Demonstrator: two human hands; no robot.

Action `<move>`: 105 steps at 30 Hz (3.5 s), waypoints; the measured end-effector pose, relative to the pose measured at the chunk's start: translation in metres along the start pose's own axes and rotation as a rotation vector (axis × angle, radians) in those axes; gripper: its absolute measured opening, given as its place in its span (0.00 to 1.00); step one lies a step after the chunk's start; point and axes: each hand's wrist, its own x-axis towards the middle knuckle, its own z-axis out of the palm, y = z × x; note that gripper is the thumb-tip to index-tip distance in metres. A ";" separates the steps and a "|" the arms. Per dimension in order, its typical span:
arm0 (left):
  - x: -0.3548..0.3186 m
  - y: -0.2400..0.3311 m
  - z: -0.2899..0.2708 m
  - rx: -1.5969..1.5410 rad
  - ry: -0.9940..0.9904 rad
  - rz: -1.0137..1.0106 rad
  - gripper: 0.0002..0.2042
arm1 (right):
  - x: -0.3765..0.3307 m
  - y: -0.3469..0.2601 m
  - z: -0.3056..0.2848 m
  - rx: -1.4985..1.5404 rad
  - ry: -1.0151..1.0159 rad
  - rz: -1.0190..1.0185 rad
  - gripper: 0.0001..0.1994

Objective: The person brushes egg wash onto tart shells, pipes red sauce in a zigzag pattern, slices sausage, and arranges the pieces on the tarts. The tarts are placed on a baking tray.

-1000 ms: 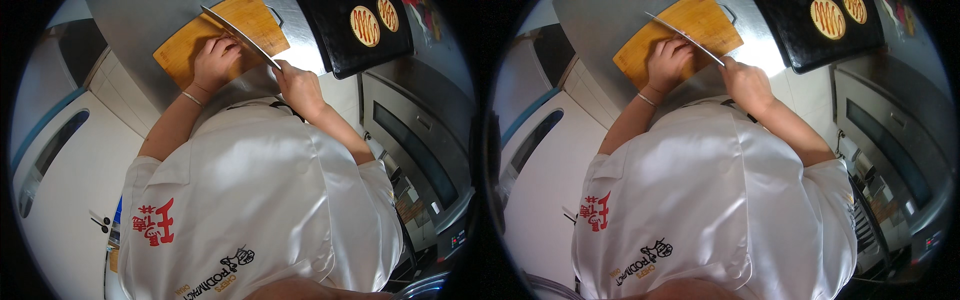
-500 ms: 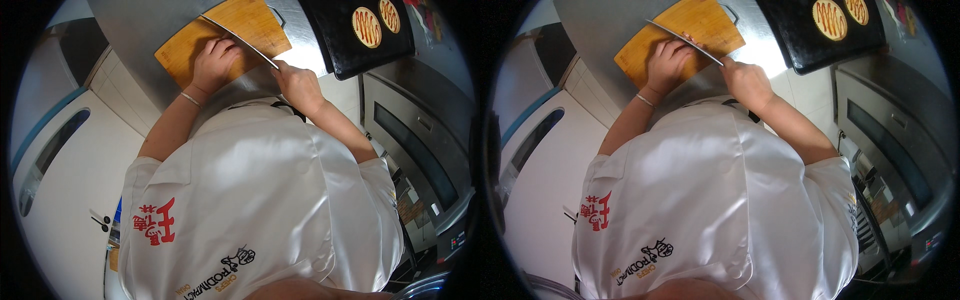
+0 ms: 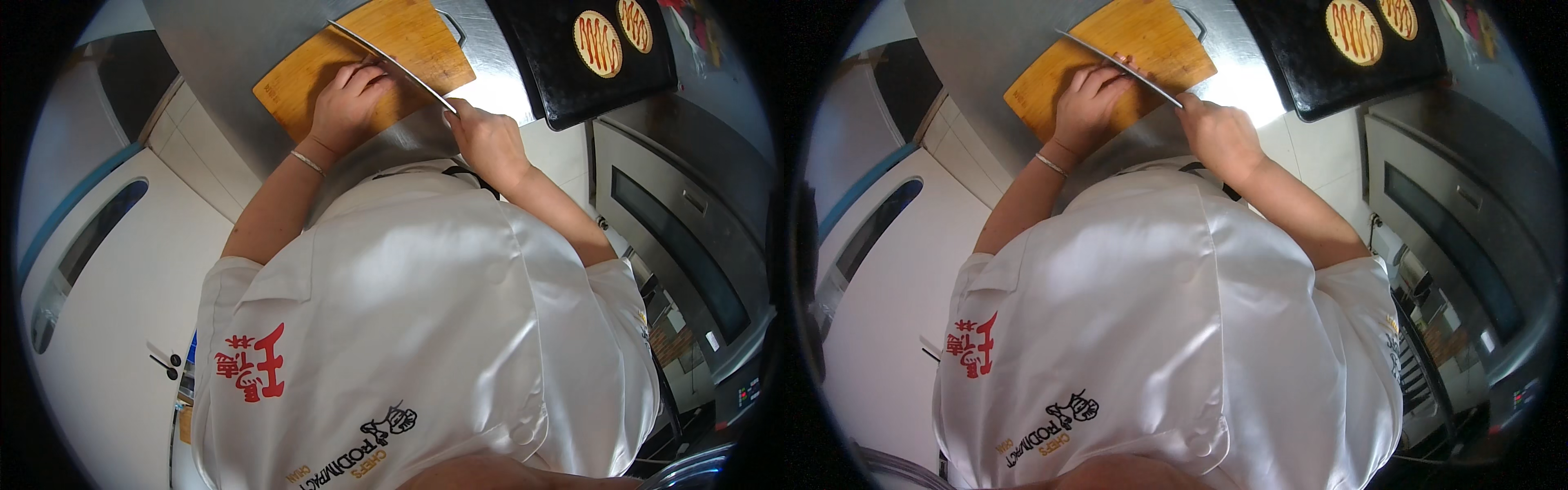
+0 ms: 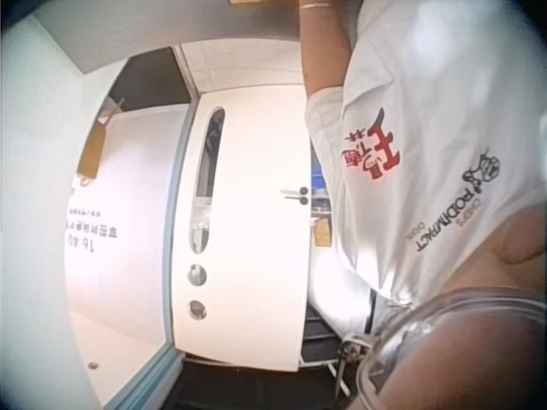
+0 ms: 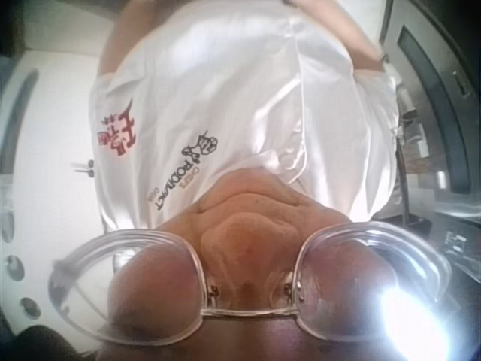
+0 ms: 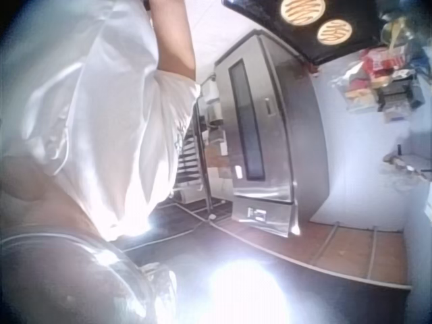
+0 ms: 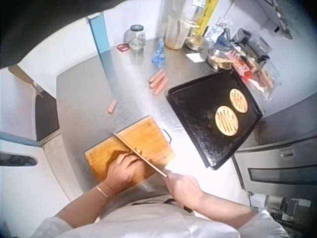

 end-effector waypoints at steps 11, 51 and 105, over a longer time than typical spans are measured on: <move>0.009 0.008 -0.011 0.027 -0.100 0.008 0.12 | -0.008 -0.007 -0.001 -0.047 -0.016 -0.067 0.09; -0.001 0.002 -0.003 0.006 -0.040 -0.020 0.13 | 0.000 -0.011 -0.006 -0.038 -0.119 -0.023 0.04; -0.015 -0.008 -0.011 -0.066 -0.081 -0.029 0.12 | 0.007 -0.018 0.003 -0.008 -0.045 -0.046 0.07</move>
